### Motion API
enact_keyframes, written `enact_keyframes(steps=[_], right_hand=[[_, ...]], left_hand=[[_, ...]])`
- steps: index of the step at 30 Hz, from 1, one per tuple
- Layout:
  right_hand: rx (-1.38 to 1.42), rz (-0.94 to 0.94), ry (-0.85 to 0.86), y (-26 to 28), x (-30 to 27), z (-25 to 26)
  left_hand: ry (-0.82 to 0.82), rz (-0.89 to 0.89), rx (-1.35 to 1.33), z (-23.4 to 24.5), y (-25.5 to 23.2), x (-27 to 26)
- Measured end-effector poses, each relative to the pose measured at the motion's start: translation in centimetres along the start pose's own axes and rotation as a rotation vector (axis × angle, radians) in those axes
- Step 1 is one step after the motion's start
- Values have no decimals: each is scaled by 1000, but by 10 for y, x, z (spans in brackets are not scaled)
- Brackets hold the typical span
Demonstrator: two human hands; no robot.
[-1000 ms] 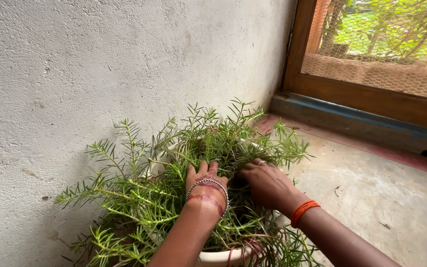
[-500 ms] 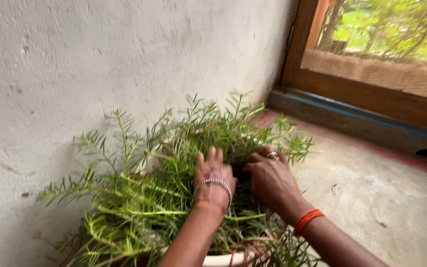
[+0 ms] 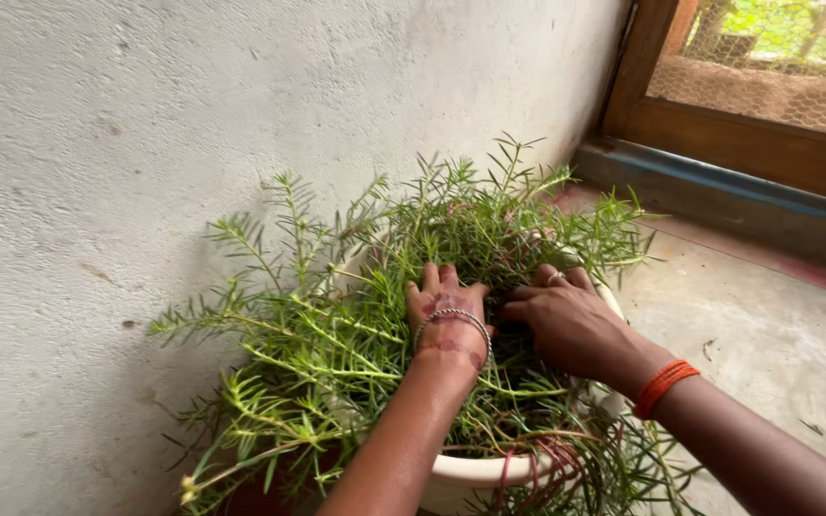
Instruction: The person washes a metal cup in a bucket of water, then tends to a potted plant by arranging and tucking its stems into the pot by hand.
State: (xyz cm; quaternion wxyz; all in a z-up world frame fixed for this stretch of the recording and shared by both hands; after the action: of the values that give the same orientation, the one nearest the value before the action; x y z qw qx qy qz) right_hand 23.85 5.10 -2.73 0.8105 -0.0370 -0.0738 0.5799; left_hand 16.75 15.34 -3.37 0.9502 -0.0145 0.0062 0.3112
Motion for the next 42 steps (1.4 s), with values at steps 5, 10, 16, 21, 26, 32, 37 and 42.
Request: enact_keyframes(steps=[5,10,16,21,26,32,37,42], right_hand=[[80,-94,194,-10,0,-1],[172,-88,67,-27,18,-11],[42,-110,111,-3,32,-28],[123,-110,113,0,23,-10],[248,-244,224,-14,2,18],[565,-89,22,-60,-2,77],[748,-258,-173,-115,-19,127],[867,-279,-81,-131,-33,103]], left_hand=[[-20,-18,-93,-15,5,5],[-158,-4,-57,-24,4,3],[-133,-18,-70,-15,3,-5],[-79,-30,-12,-9,2,-7],[-220,-122,24,7,-8,-24],[79,-123,33,31,-12,-44],[-212,-269,-107,70,-39,-40],[-16,-758,283,45,-118,-12]])
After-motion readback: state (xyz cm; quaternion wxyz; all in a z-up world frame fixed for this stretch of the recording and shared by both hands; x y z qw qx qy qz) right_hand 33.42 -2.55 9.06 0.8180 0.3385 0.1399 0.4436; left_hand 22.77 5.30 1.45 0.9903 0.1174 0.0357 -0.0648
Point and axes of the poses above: each hand's wrist, its own x-axis towards the middle knuckle, its own z-axis out of the back of the hand, y = z × x, the point moved 5 cm from there along x, towards the middle knuckle, and after that the axes turned 2 degrees about -x, right-handed, at the moved point
